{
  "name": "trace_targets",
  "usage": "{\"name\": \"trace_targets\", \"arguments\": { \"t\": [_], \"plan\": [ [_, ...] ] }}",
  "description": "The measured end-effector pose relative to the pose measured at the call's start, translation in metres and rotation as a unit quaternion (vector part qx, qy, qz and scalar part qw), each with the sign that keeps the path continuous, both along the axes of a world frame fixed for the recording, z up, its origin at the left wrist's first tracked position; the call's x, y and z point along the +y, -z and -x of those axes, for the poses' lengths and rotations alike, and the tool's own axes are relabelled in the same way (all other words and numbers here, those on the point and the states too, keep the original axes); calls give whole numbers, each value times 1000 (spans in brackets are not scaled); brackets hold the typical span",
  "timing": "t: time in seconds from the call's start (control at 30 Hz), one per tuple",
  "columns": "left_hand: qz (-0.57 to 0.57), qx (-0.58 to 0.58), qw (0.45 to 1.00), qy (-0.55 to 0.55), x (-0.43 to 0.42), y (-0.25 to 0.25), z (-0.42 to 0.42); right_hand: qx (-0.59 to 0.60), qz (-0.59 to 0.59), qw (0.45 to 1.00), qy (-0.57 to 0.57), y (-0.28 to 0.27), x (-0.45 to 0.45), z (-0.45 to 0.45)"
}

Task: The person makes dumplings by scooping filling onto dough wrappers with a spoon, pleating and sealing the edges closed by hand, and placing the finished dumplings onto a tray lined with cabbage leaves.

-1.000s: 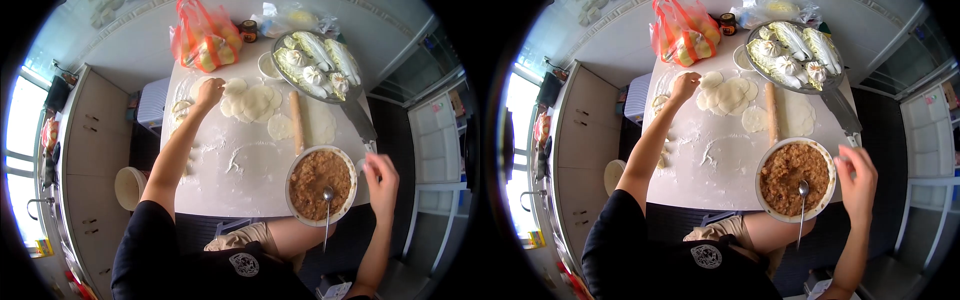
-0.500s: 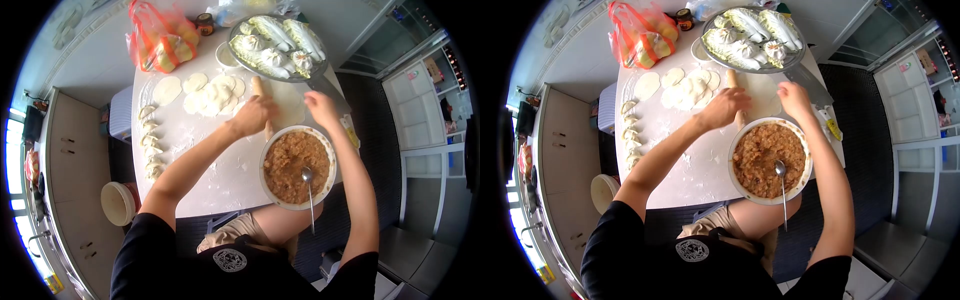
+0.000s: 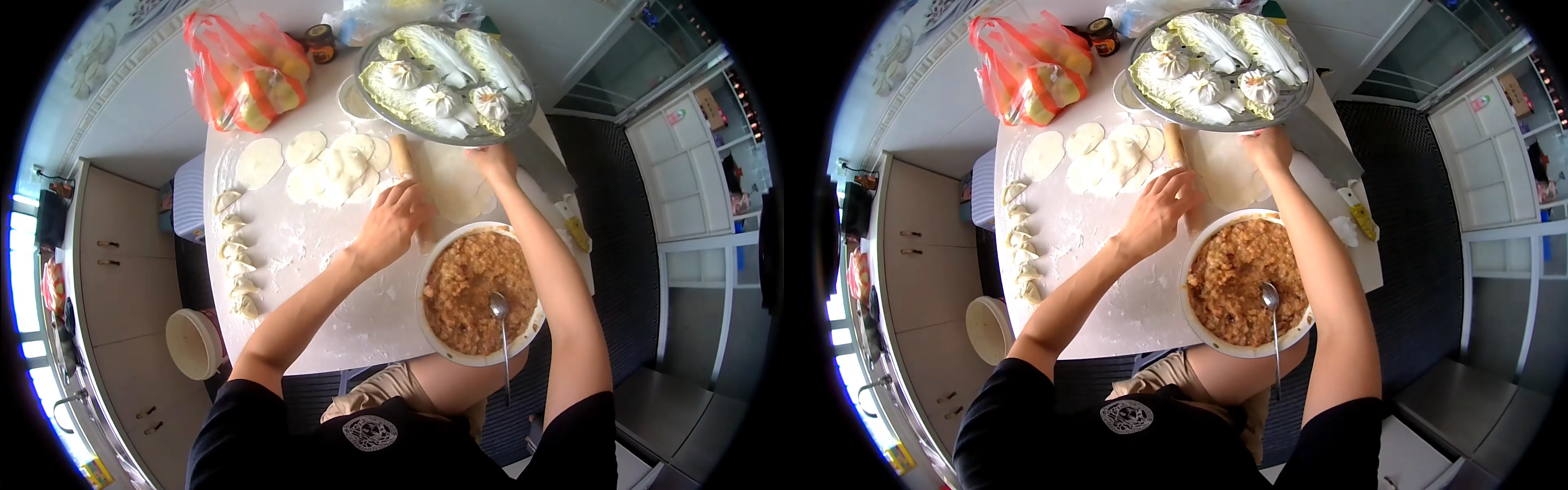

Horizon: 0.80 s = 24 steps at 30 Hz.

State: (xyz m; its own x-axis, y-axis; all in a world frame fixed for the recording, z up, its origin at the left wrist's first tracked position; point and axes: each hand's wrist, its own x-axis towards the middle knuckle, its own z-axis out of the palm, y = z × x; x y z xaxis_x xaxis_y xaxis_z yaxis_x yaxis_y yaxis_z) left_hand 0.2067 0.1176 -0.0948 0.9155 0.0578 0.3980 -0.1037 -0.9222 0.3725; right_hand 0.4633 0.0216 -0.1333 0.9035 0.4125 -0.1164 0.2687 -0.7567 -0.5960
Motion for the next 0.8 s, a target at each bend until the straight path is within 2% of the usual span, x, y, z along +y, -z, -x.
{"name": "trace_targets", "arguments": {
  "t": [0.2,0.27,0.4,0.47,0.5,0.57,0.6,0.67,0.7,0.77,0.8],
  "plan": [
    [76,-20,996,-51,-3,-22,31,-62,-21,997,-44,-14,-2,17],
    [130,-41,989,-52,-2,-32,44,-110,-71,989,-73,-23,-16,30],
    [251,-23,965,-67,-7,-40,61,-220,-109,952,-185,-56,-41,57],
    [330,1,941,-77,-12,-43,64,-119,-166,952,-229,-77,-50,73],
    [436,-3,896,-80,-14,-40,63,-69,-193,946,-251,-89,-52,80],
    [629,-8,773,-82,-16,-30,58,54,-273,922,-268,-120,-52,99],
    [728,-27,681,-77,-15,-30,55,117,-310,903,-275,-138,-51,110],
    [884,-60,460,-61,-12,-31,50,164,-308,893,-285,-181,-45,134],
    [898,-66,433,-45,-14,-27,47,193,-314,886,-282,-202,-40,148],
    [917,-53,393,-36,-29,-66,52,263,-329,862,-282,-232,-34,174],
    [926,-46,372,-33,-35,-79,59,233,-286,884,-288,-241,-31,183]
  ]
}}
